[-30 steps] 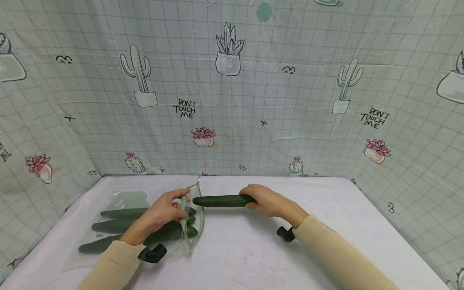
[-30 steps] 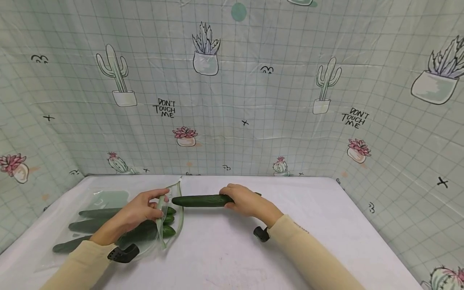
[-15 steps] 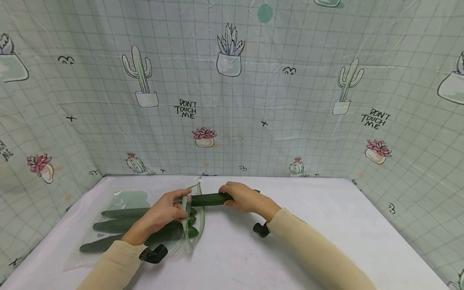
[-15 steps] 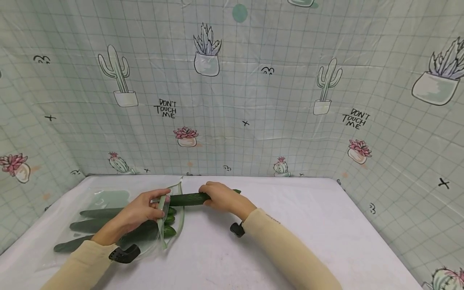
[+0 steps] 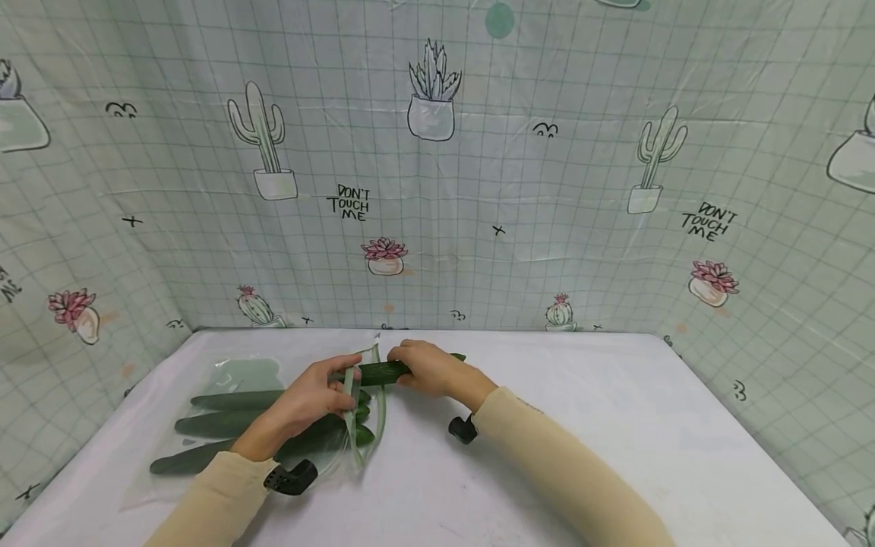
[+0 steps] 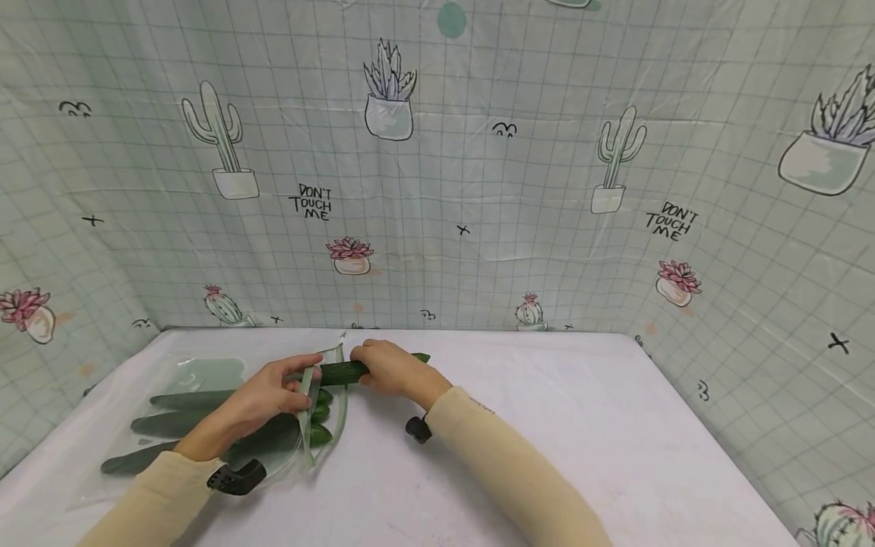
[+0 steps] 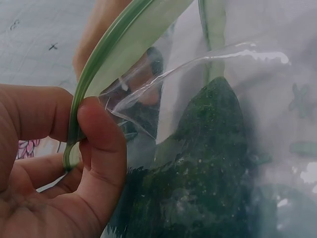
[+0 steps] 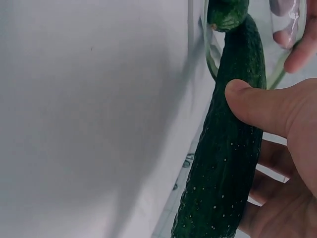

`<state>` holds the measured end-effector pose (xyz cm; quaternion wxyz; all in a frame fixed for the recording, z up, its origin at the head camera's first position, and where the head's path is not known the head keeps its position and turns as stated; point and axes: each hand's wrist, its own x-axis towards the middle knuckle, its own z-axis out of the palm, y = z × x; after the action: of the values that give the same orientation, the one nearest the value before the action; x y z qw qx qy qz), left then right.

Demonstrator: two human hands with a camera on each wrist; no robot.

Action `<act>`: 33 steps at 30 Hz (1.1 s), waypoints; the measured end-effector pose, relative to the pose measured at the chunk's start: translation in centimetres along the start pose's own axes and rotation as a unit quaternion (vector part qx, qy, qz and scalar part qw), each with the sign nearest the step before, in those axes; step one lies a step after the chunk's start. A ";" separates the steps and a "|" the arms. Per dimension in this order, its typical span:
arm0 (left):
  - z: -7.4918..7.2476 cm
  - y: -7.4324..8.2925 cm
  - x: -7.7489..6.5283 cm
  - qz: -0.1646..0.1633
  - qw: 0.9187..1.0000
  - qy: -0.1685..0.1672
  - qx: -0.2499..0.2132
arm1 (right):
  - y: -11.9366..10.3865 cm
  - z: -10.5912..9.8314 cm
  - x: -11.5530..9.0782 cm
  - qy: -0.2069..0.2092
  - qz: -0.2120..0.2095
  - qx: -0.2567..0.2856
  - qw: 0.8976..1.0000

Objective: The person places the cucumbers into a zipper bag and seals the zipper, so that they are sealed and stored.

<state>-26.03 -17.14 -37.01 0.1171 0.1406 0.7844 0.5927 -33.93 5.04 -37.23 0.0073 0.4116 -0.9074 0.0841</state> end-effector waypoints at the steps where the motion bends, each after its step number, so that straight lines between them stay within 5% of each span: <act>1: 0.0 0.0 0.0 -0.001 1.000 0.001 0.000 | -0.1 0.1 0.2 -0.003 0.002 0.001 1.000; 10: 0.3 -0.4 0.2 -0.006 1.000 0.008 0.004 | -0.1 1.4 0.6 -0.025 0.023 0.034 0.999; 17: 0.2 -0.4 0.1 -0.001 1.000 0.002 0.010 | 0.4 1.6 0.2 -0.014 0.038 0.007 0.999; 28: 0.4 -0.4 -0.1 0.000 1.000 -0.001 0.004 | 3.6 1.4 -2.9 0.030 0.051 0.007 0.998; 33: 0.3 -0.4 0.0 0.001 1.000 -0.001 0.009 | 4.9 1.0 -4.0 0.019 0.064 0.047 0.997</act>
<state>-25.96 -16.98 -37.49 0.1156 0.1428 0.7894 0.5858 -34.84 11.04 -39.27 0.0001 0.3505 -0.9268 0.1346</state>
